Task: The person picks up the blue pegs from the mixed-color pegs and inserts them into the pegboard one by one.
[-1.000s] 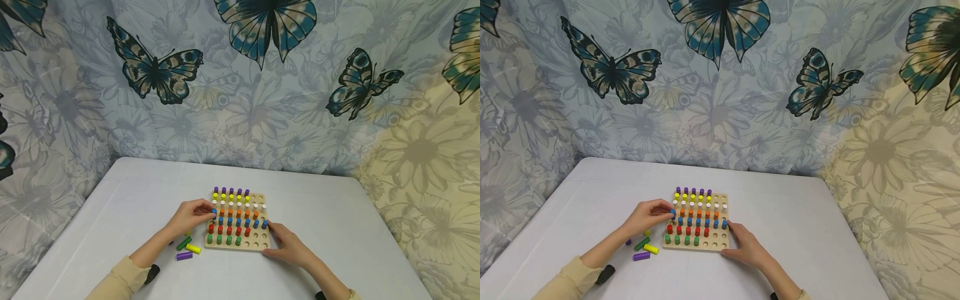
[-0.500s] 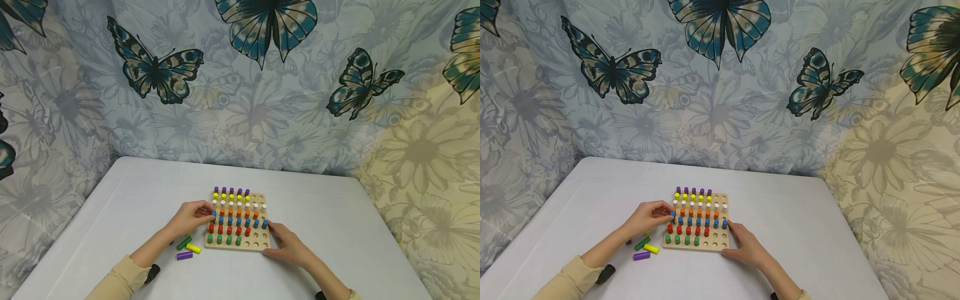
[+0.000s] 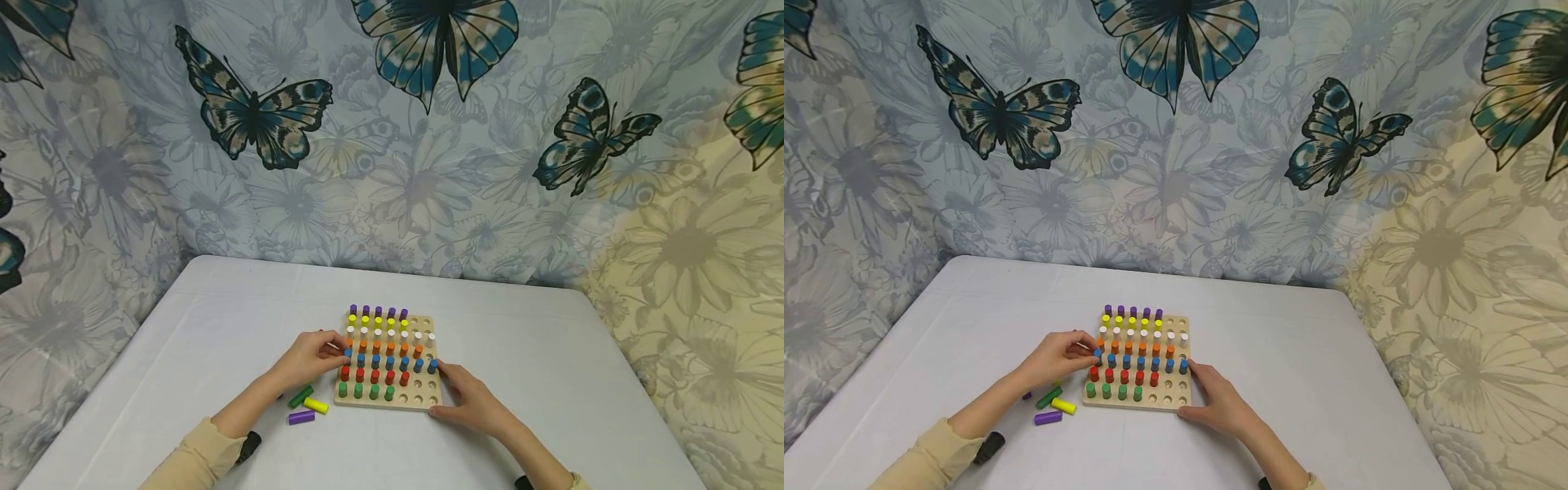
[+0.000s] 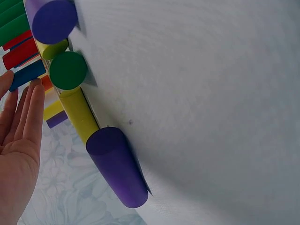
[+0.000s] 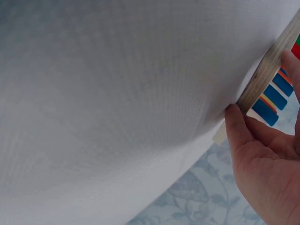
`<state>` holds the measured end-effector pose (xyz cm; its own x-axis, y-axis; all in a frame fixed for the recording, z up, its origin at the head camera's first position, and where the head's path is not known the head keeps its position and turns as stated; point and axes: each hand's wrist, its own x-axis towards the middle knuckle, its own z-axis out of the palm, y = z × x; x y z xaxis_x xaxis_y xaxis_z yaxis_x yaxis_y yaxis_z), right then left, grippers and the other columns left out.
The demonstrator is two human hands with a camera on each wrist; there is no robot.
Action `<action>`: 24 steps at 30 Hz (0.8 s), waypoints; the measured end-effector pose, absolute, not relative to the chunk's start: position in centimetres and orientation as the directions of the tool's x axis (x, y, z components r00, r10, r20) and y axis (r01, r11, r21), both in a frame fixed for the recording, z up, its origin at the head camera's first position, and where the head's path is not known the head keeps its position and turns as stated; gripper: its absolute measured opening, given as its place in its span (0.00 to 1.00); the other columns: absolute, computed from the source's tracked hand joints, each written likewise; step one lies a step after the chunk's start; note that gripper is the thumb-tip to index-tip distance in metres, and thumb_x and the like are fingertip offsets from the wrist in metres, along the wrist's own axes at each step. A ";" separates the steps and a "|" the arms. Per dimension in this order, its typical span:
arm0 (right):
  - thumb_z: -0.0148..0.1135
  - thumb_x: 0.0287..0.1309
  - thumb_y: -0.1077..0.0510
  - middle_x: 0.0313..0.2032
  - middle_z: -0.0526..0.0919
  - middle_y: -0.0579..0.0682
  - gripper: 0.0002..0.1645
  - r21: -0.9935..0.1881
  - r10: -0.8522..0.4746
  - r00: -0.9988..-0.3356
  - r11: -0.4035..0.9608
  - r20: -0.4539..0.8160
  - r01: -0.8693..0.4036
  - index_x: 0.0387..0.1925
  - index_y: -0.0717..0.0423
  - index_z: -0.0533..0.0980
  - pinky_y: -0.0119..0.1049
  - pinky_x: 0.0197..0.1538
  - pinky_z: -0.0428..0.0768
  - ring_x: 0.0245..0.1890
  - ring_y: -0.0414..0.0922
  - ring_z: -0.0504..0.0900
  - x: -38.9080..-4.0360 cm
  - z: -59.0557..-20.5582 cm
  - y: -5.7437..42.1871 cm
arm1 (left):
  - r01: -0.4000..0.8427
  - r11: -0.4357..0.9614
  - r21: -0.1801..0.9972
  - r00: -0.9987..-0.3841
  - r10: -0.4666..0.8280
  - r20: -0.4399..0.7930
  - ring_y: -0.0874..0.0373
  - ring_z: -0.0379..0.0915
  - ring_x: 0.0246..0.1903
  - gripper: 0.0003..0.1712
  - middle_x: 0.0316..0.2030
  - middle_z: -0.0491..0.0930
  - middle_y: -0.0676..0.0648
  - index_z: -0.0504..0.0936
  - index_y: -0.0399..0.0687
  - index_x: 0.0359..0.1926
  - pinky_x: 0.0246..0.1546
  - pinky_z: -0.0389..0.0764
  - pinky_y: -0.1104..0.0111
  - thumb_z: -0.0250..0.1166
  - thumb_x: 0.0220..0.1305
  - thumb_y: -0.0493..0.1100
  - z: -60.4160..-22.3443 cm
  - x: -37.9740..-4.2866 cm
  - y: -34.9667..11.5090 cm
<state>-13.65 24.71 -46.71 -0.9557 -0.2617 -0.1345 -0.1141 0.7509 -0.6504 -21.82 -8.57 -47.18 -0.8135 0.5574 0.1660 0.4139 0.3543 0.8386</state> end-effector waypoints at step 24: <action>0.74 0.50 0.46 0.65 0.67 0.62 0.53 -0.642 -0.283 -0.951 0.754 -0.126 -0.140 0.71 0.62 0.60 0.50 0.58 0.75 0.63 0.60 0.69 -13.8 -46.7 24.8 | 0.485 0.426 0.764 -0.775 0.615 0.149 0.55 0.82 0.41 0.12 0.42 0.83 0.42 0.81 0.38 0.46 0.41 0.82 0.69 0.67 0.64 0.39 -47.2 -21.9 -8.8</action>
